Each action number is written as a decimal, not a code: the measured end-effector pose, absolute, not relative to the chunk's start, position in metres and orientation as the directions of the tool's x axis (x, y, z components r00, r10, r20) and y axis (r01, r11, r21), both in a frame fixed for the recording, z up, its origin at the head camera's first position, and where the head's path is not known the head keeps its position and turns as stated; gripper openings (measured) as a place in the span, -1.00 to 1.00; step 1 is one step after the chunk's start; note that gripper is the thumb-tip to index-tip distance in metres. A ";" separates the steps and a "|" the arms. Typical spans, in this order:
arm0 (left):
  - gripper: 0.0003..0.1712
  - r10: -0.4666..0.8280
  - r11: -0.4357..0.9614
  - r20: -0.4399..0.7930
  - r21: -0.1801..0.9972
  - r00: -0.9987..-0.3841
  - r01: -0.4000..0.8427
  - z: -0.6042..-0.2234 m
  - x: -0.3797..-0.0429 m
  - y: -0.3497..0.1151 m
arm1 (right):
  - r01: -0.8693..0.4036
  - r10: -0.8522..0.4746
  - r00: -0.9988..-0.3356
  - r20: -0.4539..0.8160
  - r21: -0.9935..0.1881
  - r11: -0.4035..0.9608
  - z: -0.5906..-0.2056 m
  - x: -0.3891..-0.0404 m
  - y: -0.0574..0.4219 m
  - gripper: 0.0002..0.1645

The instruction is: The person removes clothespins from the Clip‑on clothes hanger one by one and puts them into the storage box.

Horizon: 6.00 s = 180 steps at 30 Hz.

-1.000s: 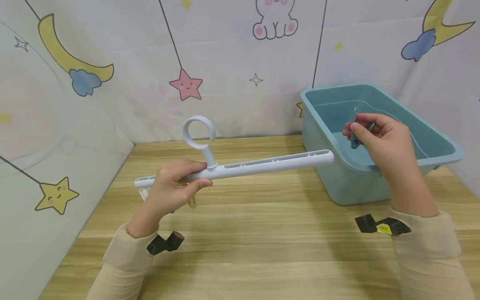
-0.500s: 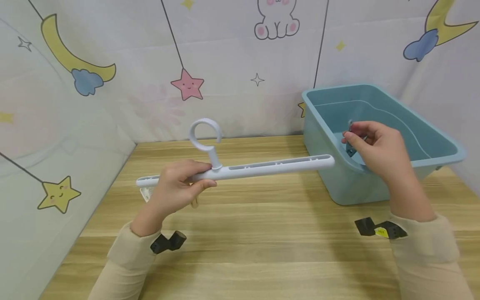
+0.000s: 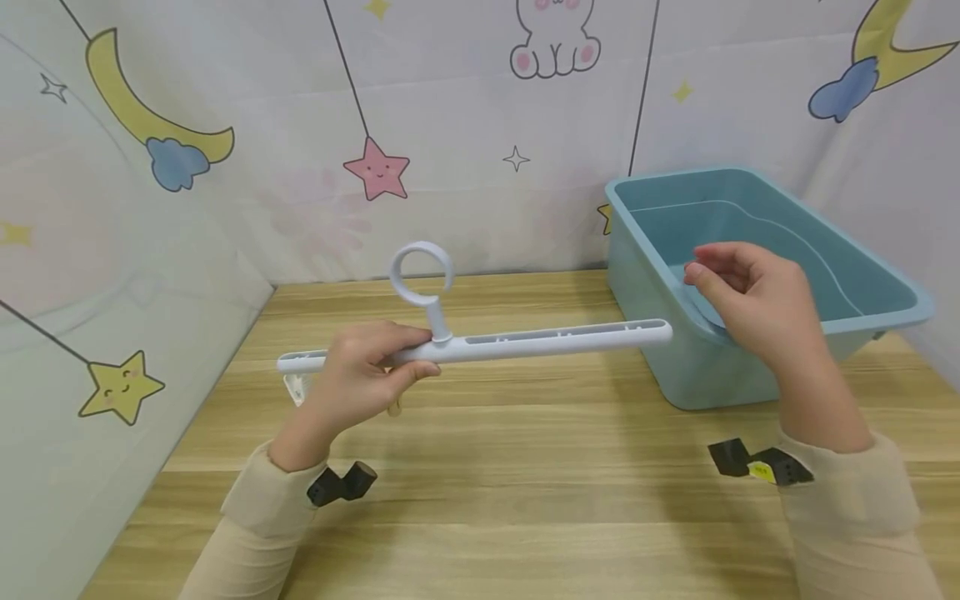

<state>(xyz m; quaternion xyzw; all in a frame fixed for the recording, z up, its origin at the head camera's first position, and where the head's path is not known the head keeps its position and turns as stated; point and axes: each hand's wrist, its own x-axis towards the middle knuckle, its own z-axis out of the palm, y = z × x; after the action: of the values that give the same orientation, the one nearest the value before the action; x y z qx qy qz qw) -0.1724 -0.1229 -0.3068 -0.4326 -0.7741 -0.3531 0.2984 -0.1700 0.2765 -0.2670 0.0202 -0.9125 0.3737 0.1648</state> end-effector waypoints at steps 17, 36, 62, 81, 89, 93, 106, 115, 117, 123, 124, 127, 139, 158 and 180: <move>-0.66 0.475 0.416 0.755 0.260 -0.452 0.871 -0.308 -0.172 -0.120 | -0.467 -0.022 -0.826 0.564 -0.661 0.587 -0.250 -0.147 0.239 -0.73; -0.66 0.494 0.437 0.757 0.209 -0.428 0.875 -0.310 -0.173 -0.117 | -0.715 -0.315 -0.665 0.677 -0.454 0.531 -0.247 -0.135 0.186 -0.67; -0.67 0.540 0.458 0.744 0.133 -0.394 0.879 -0.312 -0.168 -0.110 | -0.704 -0.519 -0.709 0.477 -0.514 0.489 -0.271 -0.144 0.132 -0.59; -0.69 0.554 0.460 0.744 0.100 -0.373 0.882 -0.314 -0.166 -0.104 | -0.715 -0.567 -0.697 0.439 -0.483 0.505 -0.281 -0.150 0.116 -0.62; -0.72 0.560 0.476 0.736 0.089 -0.380 0.875 -0.315 -0.164 -0.103 | -0.664 -0.554 -0.746 0.368 -0.475 0.578 -0.285 -0.149 0.111 -0.68; -0.71 0.567 0.481 0.732 0.078 -0.378 0.873 -0.317 -0.165 -0.102 | -0.634 -0.540 -0.772 0.336 -0.475 0.611 -0.286 -0.148 0.110 -0.70; -0.73 0.571 0.474 0.740 0.056 -0.355 0.879 -0.318 -0.164 -0.097 | -0.611 -0.509 -0.791 0.339 -0.460 0.644 -0.289 -0.148 0.110 -0.71; -0.72 0.569 0.478 0.743 0.051 -0.353 0.877 -0.317 -0.163 -0.097 | -0.632 -0.517 -0.775 0.365 -0.446 0.633 -0.289 -0.148 0.110 -0.75; -0.72 0.567 0.482 0.744 0.049 -0.353 0.875 -0.318 -0.164 -0.097 | -0.639 -0.519 -0.769 0.374 -0.438 0.632 -0.290 -0.148 0.110 -0.75; -0.69 0.574 0.487 0.734 0.049 -0.362 0.872 -0.316 -0.164 -0.099 | -0.662 -0.523 -0.748 0.408 -0.410 0.628 -0.290 -0.148 0.112 -0.77; -0.67 0.576 0.488 0.731 0.053 -0.366 0.871 -0.315 -0.163 -0.100 | -0.663 -0.523 -0.748 0.410 -0.409 0.627 -0.290 -0.149 0.113 -0.77; -0.63 0.578 0.483 0.721 0.076 -0.382 0.872 -0.311 -0.164 -0.104 | -0.665 -0.520 -0.745 0.417 -0.411 0.624 -0.289 -0.149 0.117 -0.79; -0.55 0.508 0.480 0.758 0.144 -0.408 0.865 -0.298 -0.165 -0.120 | -0.643 -0.473 -0.755 0.454 -0.371 0.670 -0.278 -0.146 0.138 -0.81; -0.43 0.303 0.440 0.842 0.292 -0.446 0.849 -0.279 -0.169 -0.158 | -0.644 -0.411 -0.730 0.547 -0.348 0.681 -0.262 -0.141 0.175 -0.79; -0.43 0.190 0.377 0.621 0.669 -0.760 0.641 -0.288 -0.179 -0.160 | -0.617 -0.356 -0.738 0.573 -0.362 0.699 -0.253 -0.134 0.191 -0.80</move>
<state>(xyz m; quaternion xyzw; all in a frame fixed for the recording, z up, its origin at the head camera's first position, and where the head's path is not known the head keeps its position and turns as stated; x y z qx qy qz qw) -0.1792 -0.1603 -0.2876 -0.2603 -0.7977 -0.4938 0.2283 -0.1341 0.1909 -0.2531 0.2731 -0.8905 0.2759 0.2372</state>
